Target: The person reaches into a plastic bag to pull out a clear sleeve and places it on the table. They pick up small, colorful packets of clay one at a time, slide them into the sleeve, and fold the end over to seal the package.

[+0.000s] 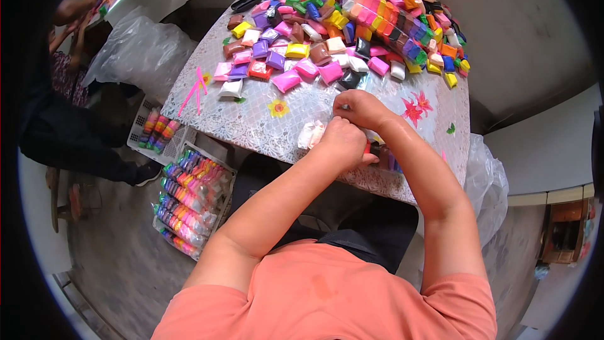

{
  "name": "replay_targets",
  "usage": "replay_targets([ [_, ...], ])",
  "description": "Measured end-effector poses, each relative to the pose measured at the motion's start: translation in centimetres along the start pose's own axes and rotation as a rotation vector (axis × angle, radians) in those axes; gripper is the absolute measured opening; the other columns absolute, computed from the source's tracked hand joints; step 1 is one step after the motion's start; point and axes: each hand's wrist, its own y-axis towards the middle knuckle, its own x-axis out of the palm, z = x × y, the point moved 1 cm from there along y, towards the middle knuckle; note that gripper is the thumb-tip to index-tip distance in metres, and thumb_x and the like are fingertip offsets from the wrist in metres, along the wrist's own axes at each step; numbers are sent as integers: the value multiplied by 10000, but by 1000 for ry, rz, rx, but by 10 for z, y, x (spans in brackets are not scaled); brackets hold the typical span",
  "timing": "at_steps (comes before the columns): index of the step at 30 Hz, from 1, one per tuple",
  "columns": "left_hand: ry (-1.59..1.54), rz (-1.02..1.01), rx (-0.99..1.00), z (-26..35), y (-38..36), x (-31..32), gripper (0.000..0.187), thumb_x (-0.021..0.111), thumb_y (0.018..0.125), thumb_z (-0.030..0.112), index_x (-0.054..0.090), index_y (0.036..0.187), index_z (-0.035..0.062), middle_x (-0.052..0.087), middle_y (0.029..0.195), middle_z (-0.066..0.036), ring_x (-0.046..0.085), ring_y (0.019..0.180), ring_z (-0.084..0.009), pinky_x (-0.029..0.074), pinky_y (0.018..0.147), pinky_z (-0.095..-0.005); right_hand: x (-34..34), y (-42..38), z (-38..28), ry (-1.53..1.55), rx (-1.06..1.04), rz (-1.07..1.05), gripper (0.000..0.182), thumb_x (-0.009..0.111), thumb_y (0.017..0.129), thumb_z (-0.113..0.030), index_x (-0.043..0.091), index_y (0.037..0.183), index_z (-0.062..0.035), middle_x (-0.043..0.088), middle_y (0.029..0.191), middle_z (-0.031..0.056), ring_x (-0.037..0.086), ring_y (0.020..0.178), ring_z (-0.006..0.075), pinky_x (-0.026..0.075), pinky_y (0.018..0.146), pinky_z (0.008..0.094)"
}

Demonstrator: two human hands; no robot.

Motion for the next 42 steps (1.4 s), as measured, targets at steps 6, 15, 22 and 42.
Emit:
replay_targets([
  [6,-27,-57,-16,-2,5,5,574,620,763,648,726,686,89,679,692,-104,668,741,-273,485,766,-376,0,9,11,312,241,67,145,650,784,-100,672,900,-16,694,863,116,645,785,217,505,741,327],
  [15,-143,-2,-39,-2,11,29,461,635,736,610,756,727,165,685,723,-119,675,788,-289,491,715,-448,8,21,19,51,14,41,110,650,731,-103,673,783,-10,637,712,143,618,663,251,496,642,383],
  [22,-157,-31,-48,1,14,26,377,686,719,575,743,678,205,681,684,-54,671,714,-239,472,679,-414,-10,1,6,257,170,261,110,642,795,-40,672,885,16,674,759,95,621,702,139,495,658,286],
  [42,-252,27,-121,-10,18,18,667,827,586,481,578,1037,57,686,933,-156,667,865,-362,531,738,-440,-1,-162,-57,-145,71,441,486,780,725,-186,595,1149,-35,638,1017,162,610,911,352,488,793,427],
])
